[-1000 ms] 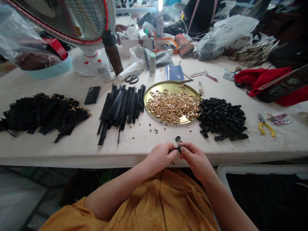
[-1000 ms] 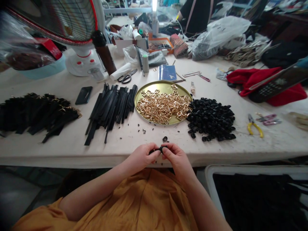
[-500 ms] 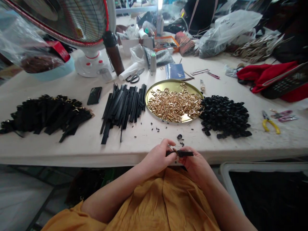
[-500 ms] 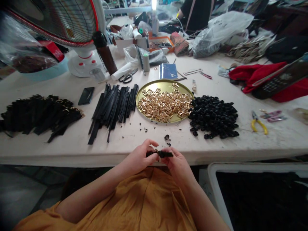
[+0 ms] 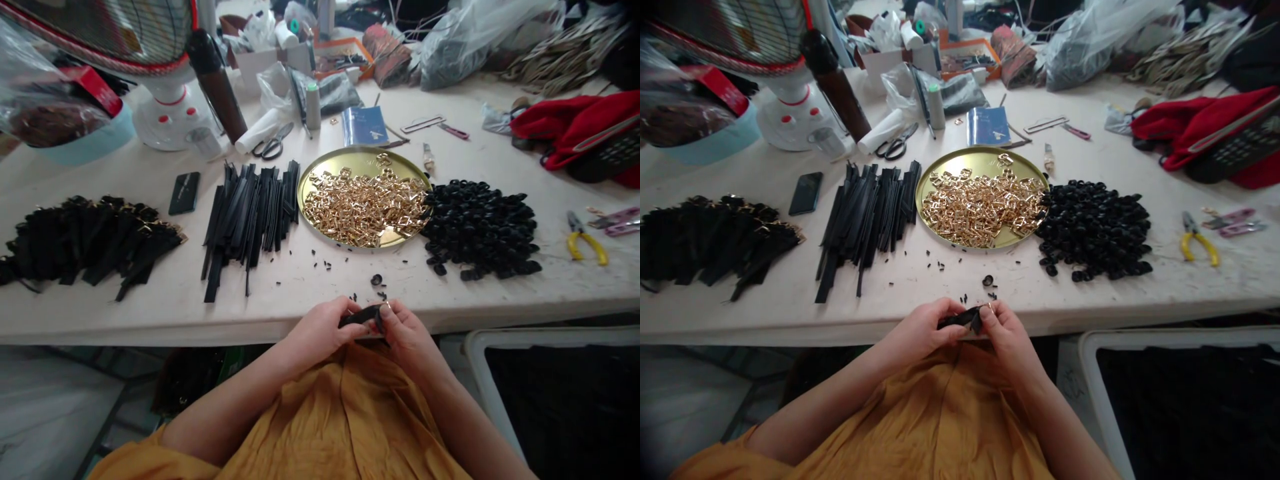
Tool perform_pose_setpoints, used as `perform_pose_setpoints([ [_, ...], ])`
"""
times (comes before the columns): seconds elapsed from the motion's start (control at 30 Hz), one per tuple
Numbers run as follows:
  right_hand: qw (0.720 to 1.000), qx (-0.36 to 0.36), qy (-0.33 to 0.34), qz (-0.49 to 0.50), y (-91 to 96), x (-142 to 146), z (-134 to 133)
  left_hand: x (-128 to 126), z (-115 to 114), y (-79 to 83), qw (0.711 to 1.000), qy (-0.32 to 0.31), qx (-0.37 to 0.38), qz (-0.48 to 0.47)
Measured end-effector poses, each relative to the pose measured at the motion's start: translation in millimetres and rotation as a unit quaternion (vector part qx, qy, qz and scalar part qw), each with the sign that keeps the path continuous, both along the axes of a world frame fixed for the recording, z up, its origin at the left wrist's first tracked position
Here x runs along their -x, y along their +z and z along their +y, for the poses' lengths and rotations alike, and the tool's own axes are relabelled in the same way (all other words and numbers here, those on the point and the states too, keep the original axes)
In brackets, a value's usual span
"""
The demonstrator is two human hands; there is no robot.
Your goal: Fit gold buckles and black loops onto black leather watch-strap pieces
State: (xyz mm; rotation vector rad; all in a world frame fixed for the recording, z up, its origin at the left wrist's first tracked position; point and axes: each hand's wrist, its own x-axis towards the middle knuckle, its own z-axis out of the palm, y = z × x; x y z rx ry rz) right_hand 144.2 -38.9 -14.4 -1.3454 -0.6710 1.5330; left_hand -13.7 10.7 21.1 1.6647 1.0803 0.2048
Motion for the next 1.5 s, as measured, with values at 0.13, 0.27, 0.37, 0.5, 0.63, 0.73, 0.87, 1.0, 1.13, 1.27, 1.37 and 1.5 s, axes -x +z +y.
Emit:
perform_pose_setpoints([
  [0.13, 0.973, -0.060, -0.081, -0.206, -6.0, 4.2, -0.6, -6.1, -2.0, 5.8, 1.000, 0.004, 0.007, 0.001],
  [0.27, 0.973, -0.061, -0.048, -0.219, -3.1, 2.5, -3.0, -10.4, -4.1, 1.9, 1.000, 0.009, 0.012, 0.004],
  [0.37, 0.956, -0.074, -0.037, -0.282, -1.2, -0.6, -6.8, -5.2, -5.6, -5.0, 0.996, 0.016, 0.074, -0.052],
  [0.5, 0.913, -0.123, -0.074, -0.381, -3.4, 2.0, -11.4, 2.6, -7.7, -11.1, 0.983, 0.012, 0.148, -0.108],
  [0.63, 0.859, -0.177, -0.083, -0.473, -6.8, 6.4, -13.7, 2.3, -11.8, -15.4, 0.986, 0.032, 0.133, -0.098],
  [0.73, 0.849, -0.192, -0.078, -0.485, -7.7, 6.7, -15.5, -0.5, -15.6, -19.4, 0.983, 0.038, 0.144, -0.106],
  [0.87, 0.896, -0.144, -0.037, -0.419, -6.3, 5.2, -20.0, -3.2, -17.4, -16.3, 0.968, 0.059, 0.187, -0.155],
  [1.0, 0.956, -0.094, 0.024, -0.277, -4.1, 0.9, -24.0, -2.6, -13.0, -2.3, 0.983, 0.004, 0.137, -0.124],
  [1.13, 0.970, -0.079, 0.026, -0.231, -4.6, -2.8, -23.9, 1.1, -7.6, 3.5, 0.993, -0.034, 0.087, -0.066],
  [1.27, 0.973, -0.075, 0.027, -0.216, -6.0, 2.2, -20.8, 2.0, -6.6, -0.7, 0.997, -0.037, 0.070, -0.012],
  [1.37, 0.986, -0.058, 0.052, -0.150, -4.7, 5.8, -13.5, 0.3, -2.8, 0.3, 0.999, -0.041, 0.029, -0.015],
  [1.5, 0.972, -0.087, 0.068, -0.209, -1.6, -0.7, 7.7, -0.5, 17.2, 4.3, 0.998, -0.034, -0.052, 0.022],
])
